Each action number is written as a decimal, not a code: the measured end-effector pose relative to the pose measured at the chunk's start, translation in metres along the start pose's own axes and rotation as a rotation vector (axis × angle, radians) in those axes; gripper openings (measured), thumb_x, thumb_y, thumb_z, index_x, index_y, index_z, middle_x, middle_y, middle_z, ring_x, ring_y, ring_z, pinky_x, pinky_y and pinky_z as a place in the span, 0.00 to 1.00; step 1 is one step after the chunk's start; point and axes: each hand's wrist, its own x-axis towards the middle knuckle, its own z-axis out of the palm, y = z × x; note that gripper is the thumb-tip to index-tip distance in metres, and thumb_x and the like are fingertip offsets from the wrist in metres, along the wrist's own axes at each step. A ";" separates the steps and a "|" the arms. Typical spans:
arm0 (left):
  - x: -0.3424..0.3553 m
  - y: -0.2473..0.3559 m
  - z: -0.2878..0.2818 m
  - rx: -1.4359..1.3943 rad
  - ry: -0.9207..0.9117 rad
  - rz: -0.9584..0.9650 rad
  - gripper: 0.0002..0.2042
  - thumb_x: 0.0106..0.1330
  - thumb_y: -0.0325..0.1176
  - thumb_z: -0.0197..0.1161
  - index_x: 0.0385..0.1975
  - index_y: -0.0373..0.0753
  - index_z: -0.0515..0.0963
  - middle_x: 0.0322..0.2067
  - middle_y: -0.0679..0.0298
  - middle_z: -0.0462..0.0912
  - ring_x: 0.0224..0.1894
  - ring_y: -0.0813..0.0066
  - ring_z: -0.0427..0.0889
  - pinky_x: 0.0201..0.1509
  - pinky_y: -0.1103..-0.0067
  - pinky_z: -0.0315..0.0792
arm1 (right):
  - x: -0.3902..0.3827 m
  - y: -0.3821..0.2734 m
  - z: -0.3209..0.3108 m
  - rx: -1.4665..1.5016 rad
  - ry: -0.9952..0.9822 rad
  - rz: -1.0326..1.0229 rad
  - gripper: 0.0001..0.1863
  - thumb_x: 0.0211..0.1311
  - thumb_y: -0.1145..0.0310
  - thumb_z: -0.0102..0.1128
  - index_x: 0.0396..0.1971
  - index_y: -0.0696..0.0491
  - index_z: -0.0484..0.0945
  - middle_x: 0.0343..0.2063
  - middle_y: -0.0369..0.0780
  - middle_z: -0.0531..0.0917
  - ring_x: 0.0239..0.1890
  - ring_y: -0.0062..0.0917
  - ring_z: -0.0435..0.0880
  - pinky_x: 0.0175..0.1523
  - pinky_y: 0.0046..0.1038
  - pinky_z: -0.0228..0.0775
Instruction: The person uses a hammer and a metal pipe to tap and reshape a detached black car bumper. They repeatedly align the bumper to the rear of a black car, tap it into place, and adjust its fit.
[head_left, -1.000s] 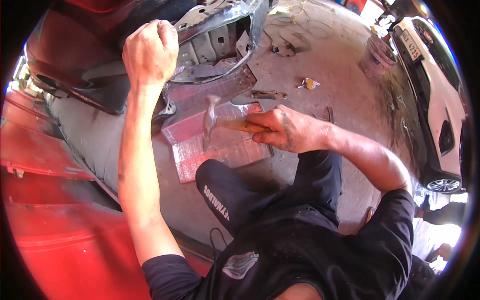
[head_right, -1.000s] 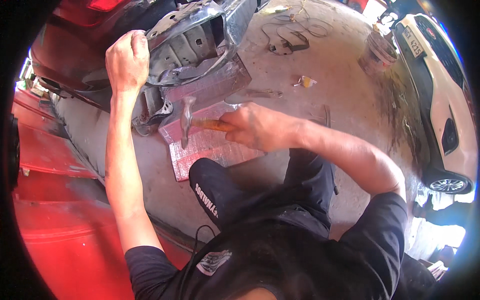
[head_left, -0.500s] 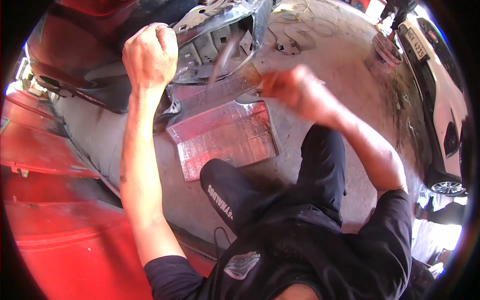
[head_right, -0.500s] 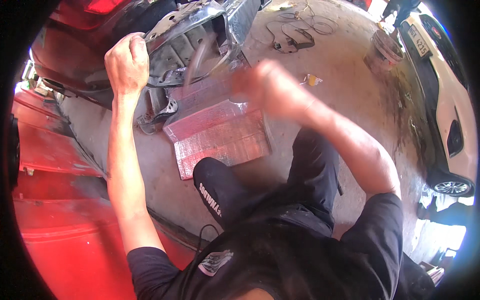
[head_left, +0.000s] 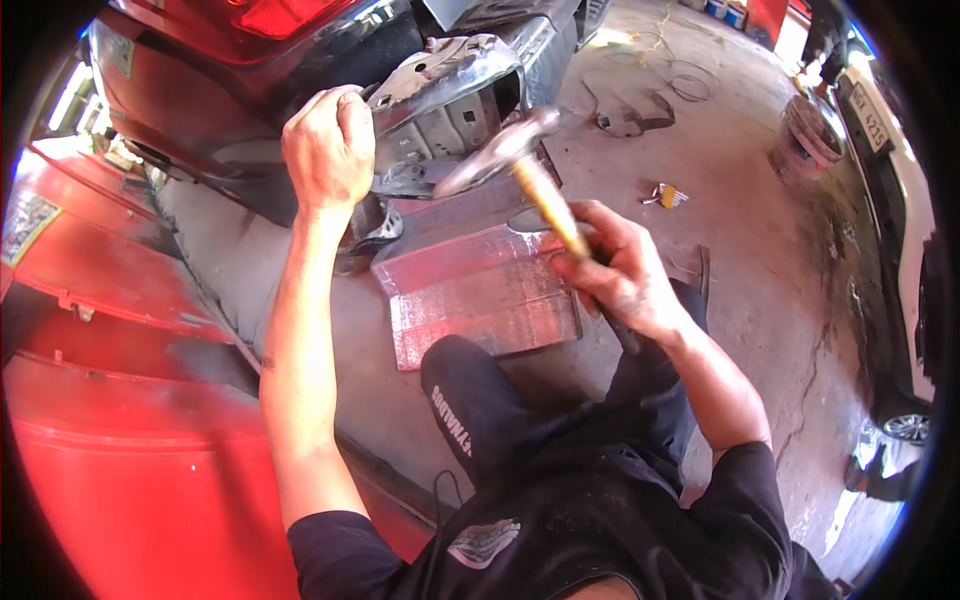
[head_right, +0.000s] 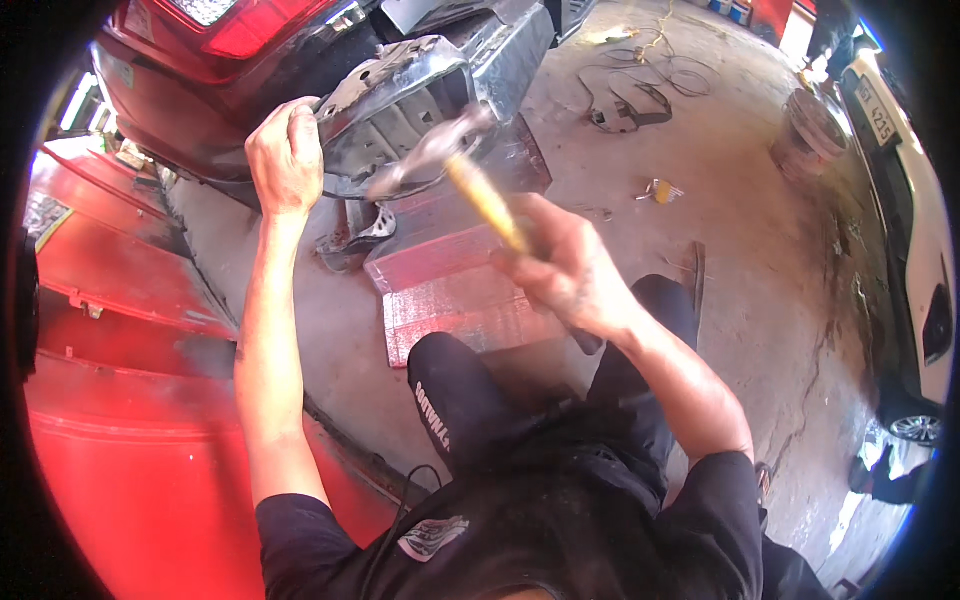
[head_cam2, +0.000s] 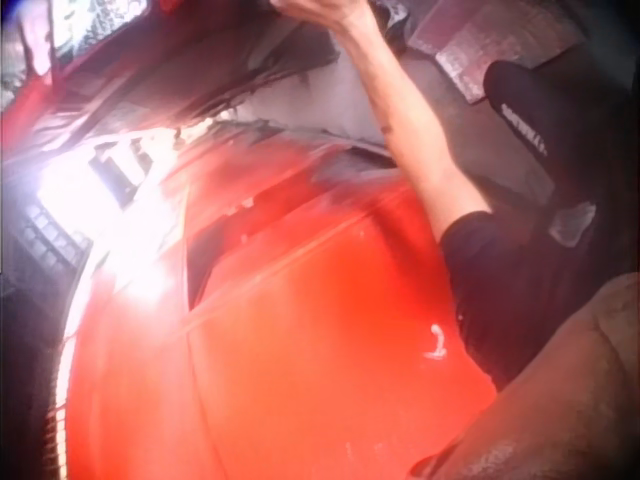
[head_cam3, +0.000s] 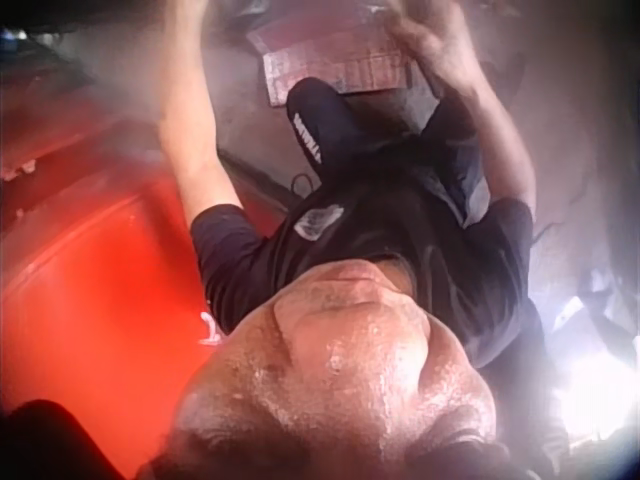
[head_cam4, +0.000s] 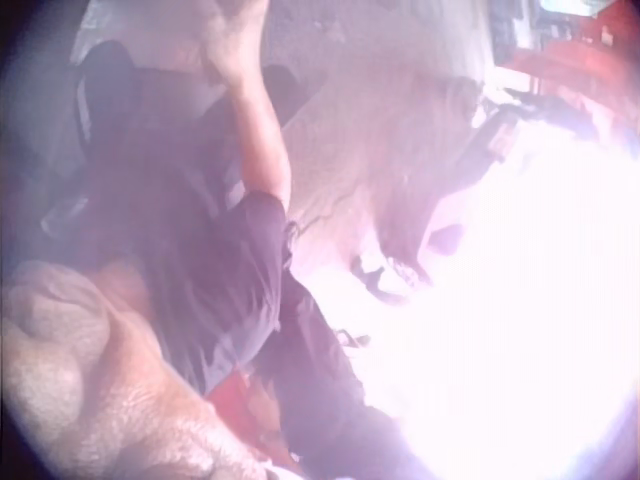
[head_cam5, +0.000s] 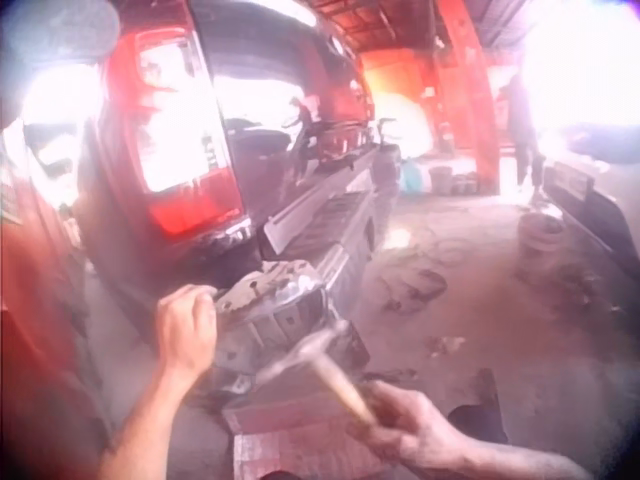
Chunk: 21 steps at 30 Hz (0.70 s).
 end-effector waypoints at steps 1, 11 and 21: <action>0.001 0.002 -0.001 -0.009 -0.016 -0.002 0.13 0.68 0.32 0.52 0.35 0.30 0.83 0.33 0.47 0.85 0.38 0.45 0.84 0.44 0.63 0.77 | 0.000 0.006 -0.003 0.003 0.006 -0.088 0.24 0.70 0.69 0.60 0.63 0.59 0.70 0.27 0.32 0.77 0.21 0.12 0.69 0.25 0.18 0.61; 0.002 0.015 -0.004 0.016 -0.051 -0.221 0.16 0.72 0.35 0.53 0.29 0.28 0.79 0.28 0.45 0.81 0.34 0.43 0.82 0.39 0.60 0.73 | 0.004 -0.023 -0.026 -0.172 0.262 -0.518 0.25 0.80 0.59 0.46 0.68 0.59 0.66 0.24 0.35 0.75 0.18 0.12 0.67 0.22 0.16 0.60; -0.004 -0.002 -0.006 -0.010 0.033 -0.058 0.12 0.64 0.30 0.54 0.29 0.30 0.83 0.29 0.47 0.84 0.34 0.46 0.84 0.40 0.64 0.77 | 0.043 -0.049 -0.020 -0.590 0.197 -0.484 0.20 0.74 0.69 0.51 0.62 0.54 0.73 0.24 0.53 0.80 0.25 0.40 0.85 0.35 0.32 0.75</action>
